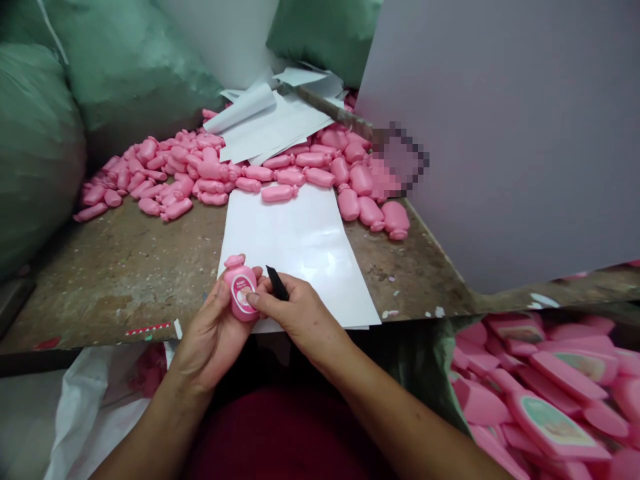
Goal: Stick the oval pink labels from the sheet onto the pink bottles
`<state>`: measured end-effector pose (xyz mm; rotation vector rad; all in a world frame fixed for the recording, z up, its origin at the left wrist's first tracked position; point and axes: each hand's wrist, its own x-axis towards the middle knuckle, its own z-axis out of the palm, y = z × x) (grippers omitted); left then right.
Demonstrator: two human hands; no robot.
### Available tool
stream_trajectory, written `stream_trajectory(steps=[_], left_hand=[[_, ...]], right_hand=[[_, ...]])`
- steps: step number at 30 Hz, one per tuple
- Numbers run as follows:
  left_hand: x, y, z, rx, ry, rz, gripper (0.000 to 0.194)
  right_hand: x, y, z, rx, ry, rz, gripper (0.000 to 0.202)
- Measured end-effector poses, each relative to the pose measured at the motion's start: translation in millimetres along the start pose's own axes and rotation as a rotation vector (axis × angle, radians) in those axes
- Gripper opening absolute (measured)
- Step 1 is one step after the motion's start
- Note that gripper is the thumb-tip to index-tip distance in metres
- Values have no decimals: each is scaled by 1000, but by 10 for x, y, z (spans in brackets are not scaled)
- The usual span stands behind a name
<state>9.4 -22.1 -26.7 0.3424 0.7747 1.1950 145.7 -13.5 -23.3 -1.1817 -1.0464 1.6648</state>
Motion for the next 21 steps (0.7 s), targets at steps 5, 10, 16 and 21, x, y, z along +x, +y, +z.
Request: stream_trajectory(steps=[5,10,16,21], left_hand=[[5,-29,28,-63,39,4,23],[-5,-13,71,-151,83,-45,20],[-11,33,128,-197,114,-107,30],[-5,28,126,-211,102,-124,36]], right_hand=[[-15,40,44,-68,59,-82,28],[-34,30,90,-154,102,-143,24],[-72,6,98,-240,126,-177,23],[-74,22,115,-292,139,-235,20]])
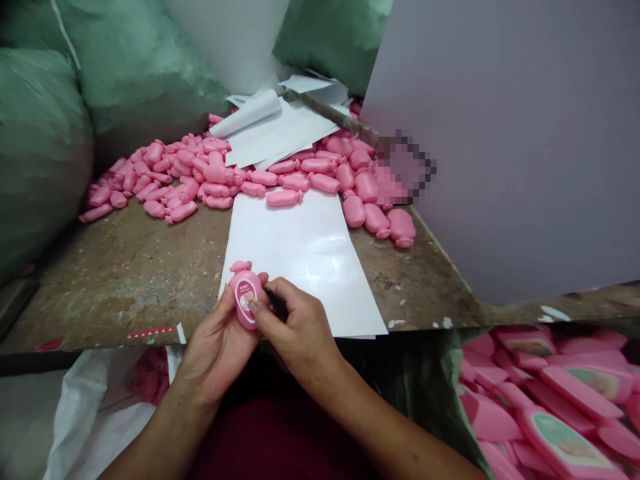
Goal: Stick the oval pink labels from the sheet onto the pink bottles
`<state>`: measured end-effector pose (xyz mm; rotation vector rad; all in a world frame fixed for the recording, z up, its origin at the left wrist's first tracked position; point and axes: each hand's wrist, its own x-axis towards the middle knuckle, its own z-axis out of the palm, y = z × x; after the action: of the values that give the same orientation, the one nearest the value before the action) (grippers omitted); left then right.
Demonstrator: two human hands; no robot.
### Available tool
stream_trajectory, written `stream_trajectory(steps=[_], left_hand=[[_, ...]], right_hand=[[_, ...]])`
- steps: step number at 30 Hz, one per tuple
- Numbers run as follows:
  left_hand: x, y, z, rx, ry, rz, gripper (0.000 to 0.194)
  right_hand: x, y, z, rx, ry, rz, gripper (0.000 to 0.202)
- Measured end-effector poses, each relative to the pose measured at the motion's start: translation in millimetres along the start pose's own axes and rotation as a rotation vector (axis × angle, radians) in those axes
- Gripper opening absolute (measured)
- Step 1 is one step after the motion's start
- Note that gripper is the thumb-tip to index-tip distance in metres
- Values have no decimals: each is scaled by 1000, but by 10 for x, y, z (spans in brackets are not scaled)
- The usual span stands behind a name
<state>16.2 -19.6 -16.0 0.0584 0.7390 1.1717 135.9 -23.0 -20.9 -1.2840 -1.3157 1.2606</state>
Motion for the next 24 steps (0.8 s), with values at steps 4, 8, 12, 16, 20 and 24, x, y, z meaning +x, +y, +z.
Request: stream_trajectory(steps=[4,8,12,16,20,24], left_hand=[[3,3,-33,46,-35,20,38],[7,43,-74,107,-84,13,35],[19,73,-103,150,-132,4,28],[21,77,-95,120,-133,2,20],[11,98,-79,122,-123,0,20],[21,120,-100,174,-129,-15,21]], right_hand=[[-1,3,-1,-21,-4,-20,19],[6,1,-14,1,-19,12,23],[22,-10,-23,18,-42,29,25],[38,-32,-34,-11,-48,21,23],[52,-50,-56,-30,-54,-5,19],[68,-41,-75,-11,-93,43,23]])
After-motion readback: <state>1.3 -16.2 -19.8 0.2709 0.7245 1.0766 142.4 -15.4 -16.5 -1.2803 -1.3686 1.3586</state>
